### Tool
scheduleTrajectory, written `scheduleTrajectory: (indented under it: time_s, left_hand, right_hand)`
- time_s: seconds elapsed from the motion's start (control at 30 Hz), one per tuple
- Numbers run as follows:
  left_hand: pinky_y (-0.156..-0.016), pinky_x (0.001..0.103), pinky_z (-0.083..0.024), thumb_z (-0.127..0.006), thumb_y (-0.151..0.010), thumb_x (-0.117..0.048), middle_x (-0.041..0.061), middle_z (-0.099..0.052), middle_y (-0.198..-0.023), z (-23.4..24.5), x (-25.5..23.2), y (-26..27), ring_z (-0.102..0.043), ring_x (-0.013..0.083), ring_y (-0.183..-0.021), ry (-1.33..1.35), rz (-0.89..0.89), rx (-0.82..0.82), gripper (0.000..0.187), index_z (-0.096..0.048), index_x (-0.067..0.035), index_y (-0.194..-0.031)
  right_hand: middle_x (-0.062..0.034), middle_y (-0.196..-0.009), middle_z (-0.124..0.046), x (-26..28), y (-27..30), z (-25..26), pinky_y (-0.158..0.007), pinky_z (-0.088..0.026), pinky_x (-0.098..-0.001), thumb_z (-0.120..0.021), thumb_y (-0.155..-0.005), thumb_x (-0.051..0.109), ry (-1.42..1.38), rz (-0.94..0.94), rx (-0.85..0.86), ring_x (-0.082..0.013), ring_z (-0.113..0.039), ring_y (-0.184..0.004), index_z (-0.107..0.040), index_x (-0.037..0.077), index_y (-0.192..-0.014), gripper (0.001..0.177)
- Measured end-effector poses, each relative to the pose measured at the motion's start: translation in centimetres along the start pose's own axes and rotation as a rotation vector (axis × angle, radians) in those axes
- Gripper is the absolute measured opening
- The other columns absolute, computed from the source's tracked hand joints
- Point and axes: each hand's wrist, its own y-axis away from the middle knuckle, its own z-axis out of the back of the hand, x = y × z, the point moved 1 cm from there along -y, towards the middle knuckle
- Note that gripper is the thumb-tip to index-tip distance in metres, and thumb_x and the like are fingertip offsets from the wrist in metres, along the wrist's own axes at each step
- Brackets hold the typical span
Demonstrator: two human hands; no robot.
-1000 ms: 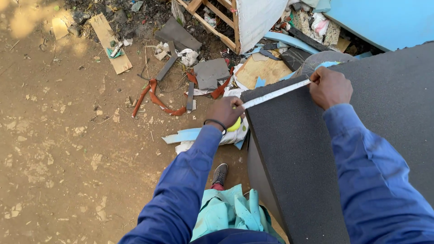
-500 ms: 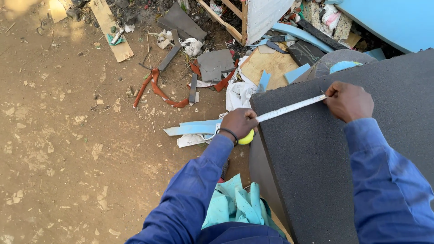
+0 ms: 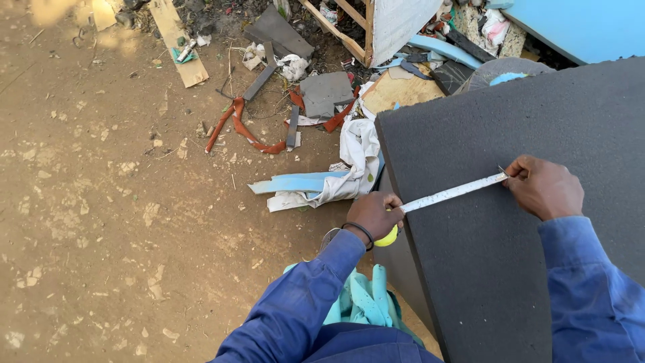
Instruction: Measuring and cutting a large piece of black foam using a tape measure and a knife
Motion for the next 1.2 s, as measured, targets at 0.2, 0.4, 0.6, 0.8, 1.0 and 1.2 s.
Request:
scheduleTrajectory:
  time_s: [0.2,0.4,0.6,0.8,1.0,1.2]
  left_hand:
    - [-0.075,0.048,-0.054,-0.068,-0.088,-0.039,-0.012,-0.085,-0.086,-4.9,-0.6,6.6,-0.076,0.0195,-0.088,-0.027,0.035,0.016,0.018,-0.083,-0.032,-0.081]
    - [-0.07,0.047,-0.053,-0.068,-0.094,-0.041,-0.013,-0.084,-0.082,-9.3,-1.0,13.6,-0.075,0.0182,-0.081,-0.031,0.022,0.028,0.021,-0.084,-0.032,-0.084]
    - [-0.075,0.049,-0.055,-0.067,-0.092,-0.042,-0.012,-0.085,-0.086,-12.9,-0.2,17.1,-0.077,0.0196,-0.087,-0.017,-0.021,0.021,0.021,-0.083,-0.032,-0.083]
    - [-0.075,0.051,-0.056,-0.068,-0.094,-0.037,-0.009,-0.086,-0.087,-14.8,-0.3,19.5,-0.079,0.0229,-0.086,0.004,-0.078,0.021,0.02,-0.083,-0.029,-0.085]
    - [-0.066,0.051,-0.056,-0.071,-0.097,-0.037,-0.01,-0.082,-0.082,-15.1,0.5,21.1,-0.074,0.0221,-0.077,0.025,-0.106,0.025,0.019,-0.082,-0.032,-0.082]
    - [-0.075,0.05,-0.061,-0.07,-0.097,-0.036,-0.012,-0.086,-0.084,-13.4,1.6,23.8,-0.08,0.0195,-0.088,0.075,-0.069,0.077,0.018,-0.081,-0.03,-0.083]
  right_hand:
    - [0.0015,-0.121,-0.089,-4.8,6.8,-1.5,-0.095,-0.061,-0.0572,-0.074,-0.107,0.039,-0.004,-0.008,0.024,-0.0334,-0.081,-0.118,-0.087,0.032,-0.123,0.022]
    - [0.0039,-0.12,-0.087,-8.8,13.5,-3.3,-0.093,-0.061,-0.0543,-0.073,-0.11,0.042,-0.048,-0.037,0.023,-0.0304,-0.081,-0.112,-0.087,0.033,-0.119,0.019]
    - [0.005,-0.121,-0.088,-11.6,17.5,-5.1,-0.094,-0.061,-0.0544,-0.072,-0.107,0.043,-0.052,-0.077,0.001,-0.0304,-0.082,-0.116,-0.085,0.034,-0.118,0.019]
    - [0.0019,-0.118,-0.09,-13.2,21.0,-6.0,-0.092,-0.062,-0.0558,-0.069,-0.109,0.046,-0.055,-0.109,-0.043,-0.0342,-0.084,-0.112,-0.082,0.034,-0.118,0.02]
    - [0.0028,-0.123,-0.09,-12.4,25.4,-5.8,-0.092,-0.062,-0.0566,-0.062,-0.113,0.039,-0.094,-0.158,-0.109,-0.0354,-0.083,-0.114,-0.078,0.032,-0.124,0.021]
    - [0.0037,-0.123,-0.09,-11.3,28.0,-7.1,-0.093,-0.062,-0.0554,-0.061,-0.115,0.038,-0.097,-0.181,-0.113,-0.033,-0.083,-0.113,-0.078,0.033,-0.126,0.021]
